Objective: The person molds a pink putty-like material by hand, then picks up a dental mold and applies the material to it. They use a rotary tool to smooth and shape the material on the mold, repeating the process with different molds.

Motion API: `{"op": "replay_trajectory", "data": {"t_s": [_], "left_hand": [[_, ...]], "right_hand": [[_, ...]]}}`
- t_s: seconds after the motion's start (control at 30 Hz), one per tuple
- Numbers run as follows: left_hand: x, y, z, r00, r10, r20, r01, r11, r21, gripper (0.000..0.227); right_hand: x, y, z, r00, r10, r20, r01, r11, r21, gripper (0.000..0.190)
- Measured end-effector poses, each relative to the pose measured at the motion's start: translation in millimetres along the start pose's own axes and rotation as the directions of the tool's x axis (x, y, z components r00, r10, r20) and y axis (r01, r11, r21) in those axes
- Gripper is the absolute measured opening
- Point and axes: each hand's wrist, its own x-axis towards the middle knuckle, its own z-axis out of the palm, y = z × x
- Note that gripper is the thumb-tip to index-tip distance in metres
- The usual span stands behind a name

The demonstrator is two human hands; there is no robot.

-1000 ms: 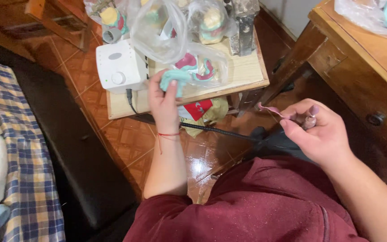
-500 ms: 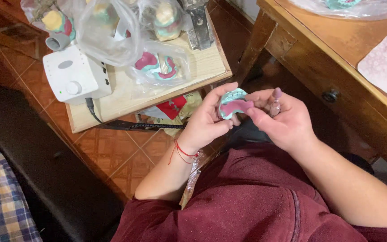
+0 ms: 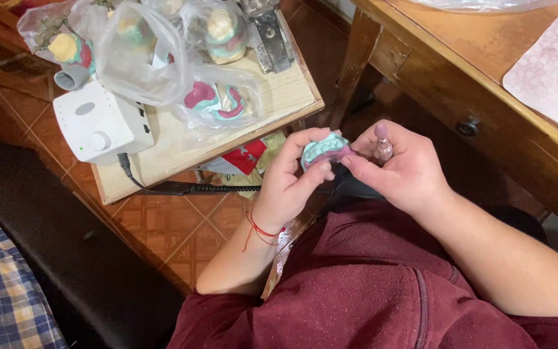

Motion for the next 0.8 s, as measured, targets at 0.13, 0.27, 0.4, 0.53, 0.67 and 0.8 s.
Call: {"op": "replay_trajectory", "data": {"t_s": [0.13, 0.27, 0.4, 0.53, 0.67, 0.8], "left_hand": [[-4, -7, 1, 0.999, 0.025, -0.046, -0.024, 1.000, 0.016, 0.038], [-4, -1, 1, 0.997, 0.063, -0.048, -0.058, 0.993, 0.103, 0.038], [-6, 0, 1, 0.993, 0.121, -0.017, -0.116, 0.976, 0.182, 0.038], [-5, 1, 4, 0.990, 0.138, -0.012, -0.134, 0.975, 0.176, 0.036], [-1, 9, 5, 0.980, 0.199, -0.006, -0.195, 0.965, 0.173, 0.034], [0, 12, 4, 0.960, 0.279, 0.020, -0.276, 0.932, 0.236, 0.031]], "right_hand": [[0, 7, 1, 1.000, -0.025, -0.012, 0.025, 1.000, -0.007, 0.021], [0, -8, 7, 0.998, -0.063, 0.016, 0.062, 0.996, 0.070, 0.023], [1, -17, 4, 0.982, -0.187, 0.035, 0.186, 0.982, 0.018, 0.016], [-1, -13, 2, 0.972, -0.232, 0.033, 0.232, 0.973, -0.016, 0.013], [-3, -11, 4, 0.971, -0.238, 0.014, 0.238, 0.971, 0.015, 0.013], [-5, -14, 6, 0.973, -0.229, 0.010, 0.228, 0.972, 0.053, 0.016]]}}
